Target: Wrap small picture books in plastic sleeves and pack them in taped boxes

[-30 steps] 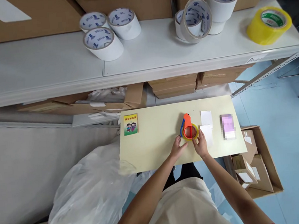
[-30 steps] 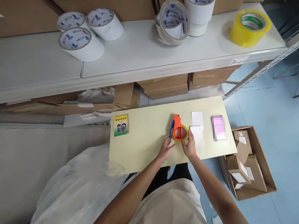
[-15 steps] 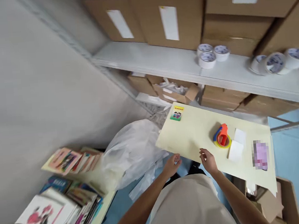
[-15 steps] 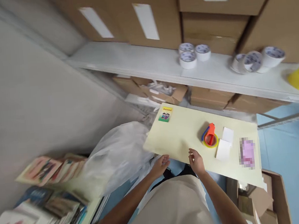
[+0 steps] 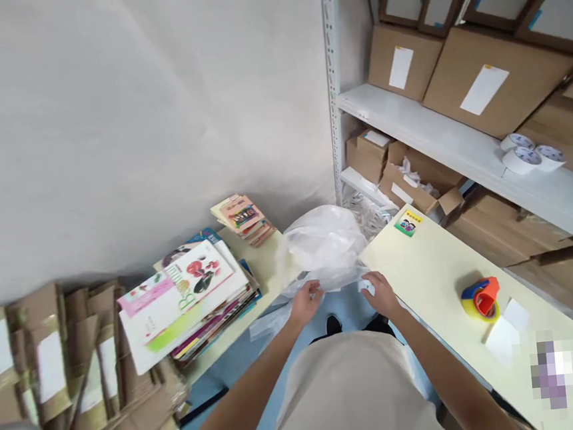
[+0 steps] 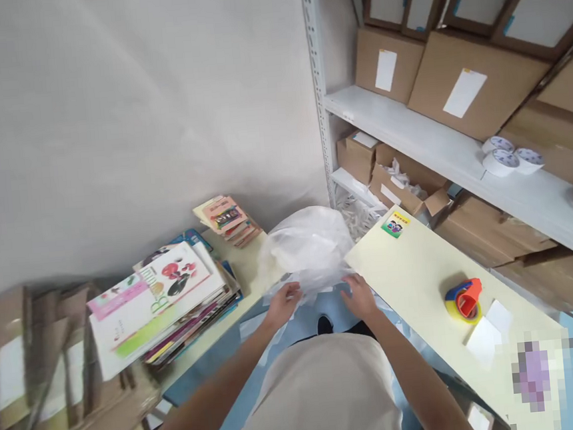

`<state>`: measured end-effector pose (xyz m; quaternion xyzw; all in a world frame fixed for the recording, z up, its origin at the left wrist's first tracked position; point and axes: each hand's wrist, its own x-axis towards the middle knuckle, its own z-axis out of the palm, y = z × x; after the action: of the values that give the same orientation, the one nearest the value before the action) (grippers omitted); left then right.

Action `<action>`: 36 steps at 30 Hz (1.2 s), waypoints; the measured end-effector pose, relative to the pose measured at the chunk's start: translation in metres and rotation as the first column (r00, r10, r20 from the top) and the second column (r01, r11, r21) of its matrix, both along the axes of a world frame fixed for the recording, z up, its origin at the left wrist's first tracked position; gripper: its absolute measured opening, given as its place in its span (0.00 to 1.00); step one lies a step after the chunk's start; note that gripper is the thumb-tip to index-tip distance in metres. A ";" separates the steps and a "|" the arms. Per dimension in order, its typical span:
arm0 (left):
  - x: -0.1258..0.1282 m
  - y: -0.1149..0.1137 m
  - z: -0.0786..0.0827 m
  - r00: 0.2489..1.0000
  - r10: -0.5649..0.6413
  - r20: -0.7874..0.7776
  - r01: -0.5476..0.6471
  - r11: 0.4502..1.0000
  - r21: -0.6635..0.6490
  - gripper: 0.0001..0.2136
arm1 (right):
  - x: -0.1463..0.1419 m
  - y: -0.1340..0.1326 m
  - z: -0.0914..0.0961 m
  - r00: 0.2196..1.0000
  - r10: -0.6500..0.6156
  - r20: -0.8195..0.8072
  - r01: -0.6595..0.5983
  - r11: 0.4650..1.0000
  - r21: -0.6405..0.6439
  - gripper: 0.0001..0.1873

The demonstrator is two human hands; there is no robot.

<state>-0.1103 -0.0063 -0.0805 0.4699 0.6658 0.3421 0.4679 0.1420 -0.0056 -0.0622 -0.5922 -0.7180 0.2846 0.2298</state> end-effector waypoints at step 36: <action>0.027 0.082 0.108 0.814 -0.110 0.570 0.121 0.992 0.019 0.25 | 0.010 0.027 0.090 0.858 -0.274 -0.434 0.324 0.945 0.045 0.31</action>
<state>-0.0830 0.0753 0.0273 0.3814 0.4687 0.4317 0.6697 0.1518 0.0211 0.0278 -0.6065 -0.5656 0.3244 0.4550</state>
